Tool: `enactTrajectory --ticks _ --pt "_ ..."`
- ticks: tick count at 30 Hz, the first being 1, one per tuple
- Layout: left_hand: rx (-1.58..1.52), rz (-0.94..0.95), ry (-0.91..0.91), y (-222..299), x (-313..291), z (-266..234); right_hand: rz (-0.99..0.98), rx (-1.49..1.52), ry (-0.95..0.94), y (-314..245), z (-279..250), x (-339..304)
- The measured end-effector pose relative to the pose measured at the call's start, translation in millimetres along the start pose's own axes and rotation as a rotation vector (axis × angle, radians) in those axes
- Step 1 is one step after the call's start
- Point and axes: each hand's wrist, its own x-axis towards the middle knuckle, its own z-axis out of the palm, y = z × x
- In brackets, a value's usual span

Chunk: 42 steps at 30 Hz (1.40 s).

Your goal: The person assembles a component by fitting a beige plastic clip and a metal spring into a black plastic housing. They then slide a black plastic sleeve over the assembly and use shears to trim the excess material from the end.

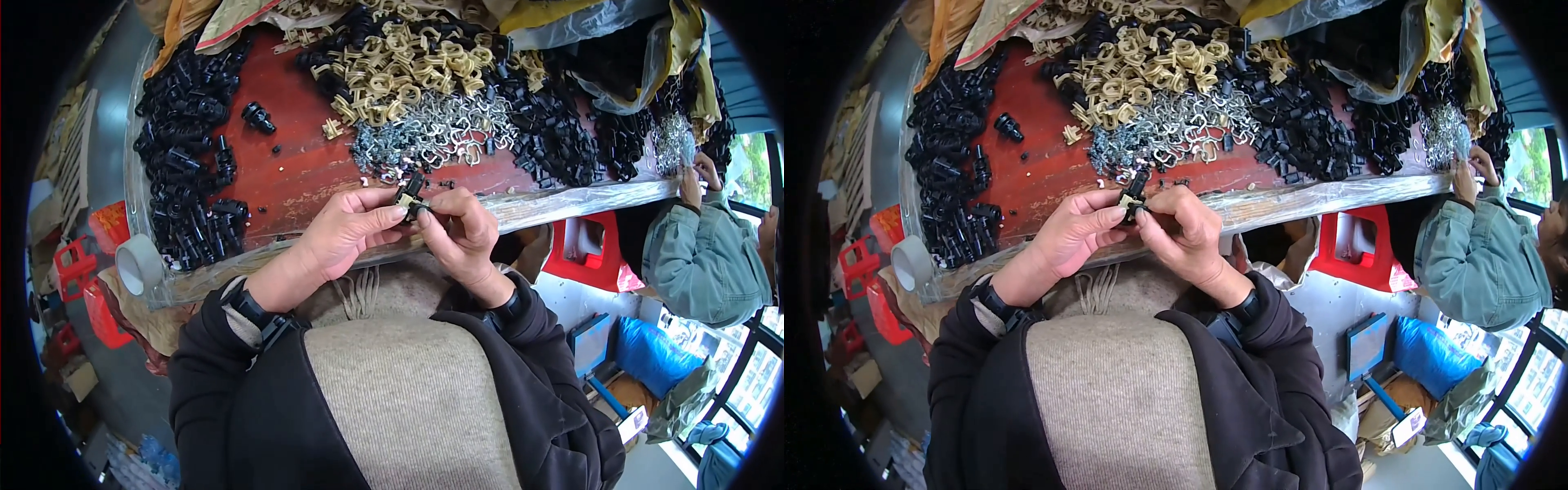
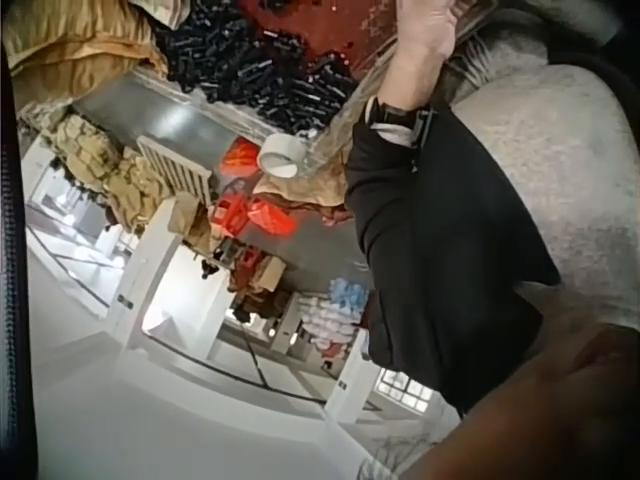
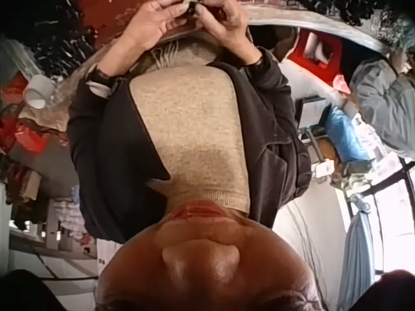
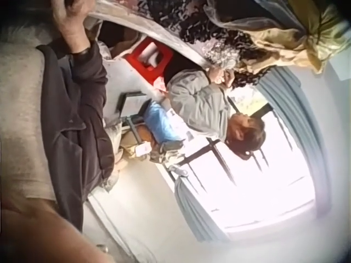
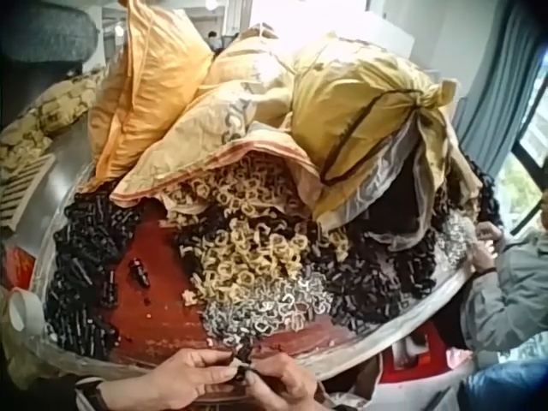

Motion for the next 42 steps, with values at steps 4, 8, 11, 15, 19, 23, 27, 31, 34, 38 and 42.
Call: enactTrajectory --ticks 4,8,11,15,19,23,27,31,34,38,42 --pt "0.004 -0.016 0.022 1 -3 7 -0.010 0.002 0.109 -6 -2 1" --pt "-0.006 0.014 -0.009 -1 -8 6 -0.031 -0.044 0.068 -12 -1 1" --pt "-0.020 0.034 -0.027 -2 -13 5 0.089 -0.068 -0.013 -24 4 -1" --pt "-0.063 0.093 -0.034 -4 -22 -1 0.063 -0.151 -0.095 -33 13 2" --pt "-0.101 0.116 -0.080 -6 -29 -9 0.027 -0.192 -0.126 -39 21 1" --pt "-0.091 0.091 -0.089 -8 -35 -12 0.005 -0.205 -0.130 -41 26 -4" --pt "-0.072 0.057 -0.150 -9 -40 -18 -0.044 -0.254 -0.180 -44 27 -1" --pt "-0.007 0.051 -0.145 -5 -34 -14 -0.109 -0.266 -0.201 -41 23 4" --pt "0.034 0.004 -0.099 1 -29 -7 -0.097 -0.232 -0.204 -35 13 7" --pt "0.118 0.023 -0.068 5 -16 -5 -0.047 -0.283 -0.181 -20 -16 20" --pt "0.147 0.048 -0.070 10 -6 -7 -0.134 -0.695 -0.031 12 -78 67"
